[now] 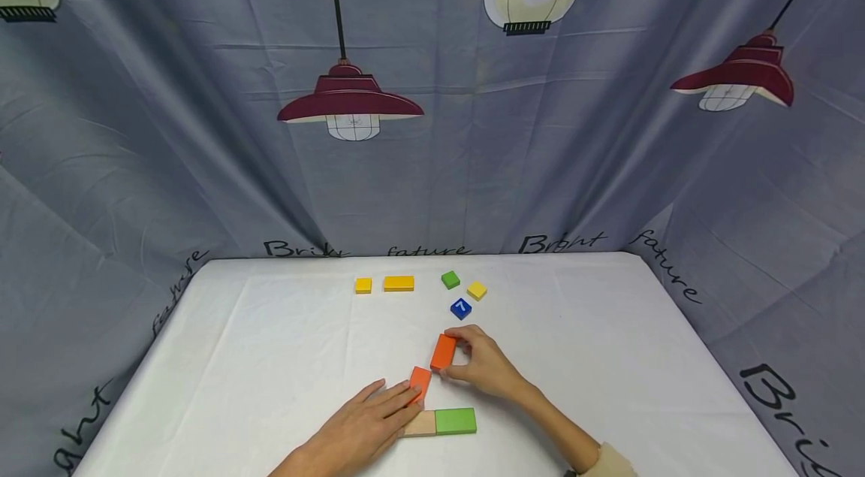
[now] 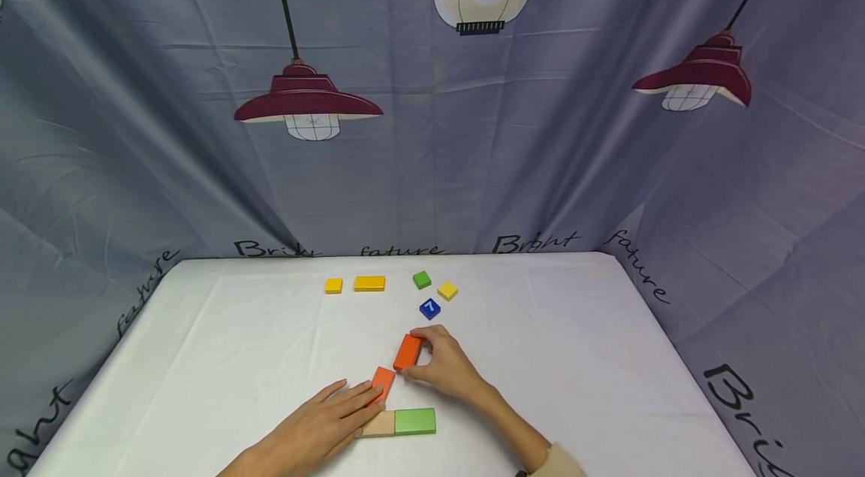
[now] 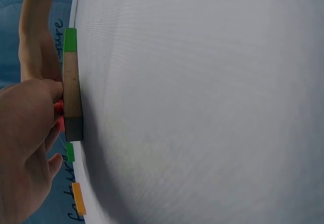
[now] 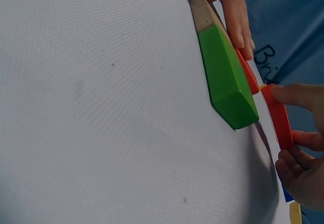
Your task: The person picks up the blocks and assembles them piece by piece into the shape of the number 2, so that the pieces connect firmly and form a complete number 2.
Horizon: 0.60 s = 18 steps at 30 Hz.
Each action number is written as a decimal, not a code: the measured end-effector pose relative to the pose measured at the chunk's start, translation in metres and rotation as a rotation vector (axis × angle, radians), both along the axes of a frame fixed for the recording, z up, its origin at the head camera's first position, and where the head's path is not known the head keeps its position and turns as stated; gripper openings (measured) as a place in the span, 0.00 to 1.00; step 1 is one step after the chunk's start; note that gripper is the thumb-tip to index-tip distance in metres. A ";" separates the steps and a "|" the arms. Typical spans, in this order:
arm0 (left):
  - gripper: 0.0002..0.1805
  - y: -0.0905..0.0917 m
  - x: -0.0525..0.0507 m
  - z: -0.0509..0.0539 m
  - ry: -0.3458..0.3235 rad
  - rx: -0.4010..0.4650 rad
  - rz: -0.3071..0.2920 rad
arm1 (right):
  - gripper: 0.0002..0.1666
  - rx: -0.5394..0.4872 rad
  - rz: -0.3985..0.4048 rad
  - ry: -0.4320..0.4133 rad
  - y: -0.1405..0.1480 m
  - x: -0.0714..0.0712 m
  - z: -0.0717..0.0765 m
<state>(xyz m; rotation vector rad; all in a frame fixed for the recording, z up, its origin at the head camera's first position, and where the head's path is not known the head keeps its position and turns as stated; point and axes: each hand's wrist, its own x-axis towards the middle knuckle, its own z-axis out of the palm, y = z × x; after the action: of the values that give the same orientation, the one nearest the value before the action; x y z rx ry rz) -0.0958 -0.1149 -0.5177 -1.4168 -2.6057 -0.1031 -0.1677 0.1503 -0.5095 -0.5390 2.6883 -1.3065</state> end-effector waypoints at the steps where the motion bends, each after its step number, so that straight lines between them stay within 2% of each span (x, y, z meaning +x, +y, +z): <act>1: 0.24 0.000 0.000 0.000 -0.001 0.001 -0.001 | 0.37 0.003 0.002 0.003 -0.002 -0.001 -0.001; 18: 0.24 0.000 0.000 0.000 0.014 0.010 -0.003 | 0.36 0.065 0.021 0.026 -0.015 -0.006 -0.008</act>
<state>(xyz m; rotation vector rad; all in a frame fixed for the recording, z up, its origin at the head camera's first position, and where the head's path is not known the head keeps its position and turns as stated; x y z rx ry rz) -0.0956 -0.1152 -0.5180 -1.4134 -2.5885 -0.1066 -0.1737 0.1354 -0.5180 -0.5789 2.7271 -1.2103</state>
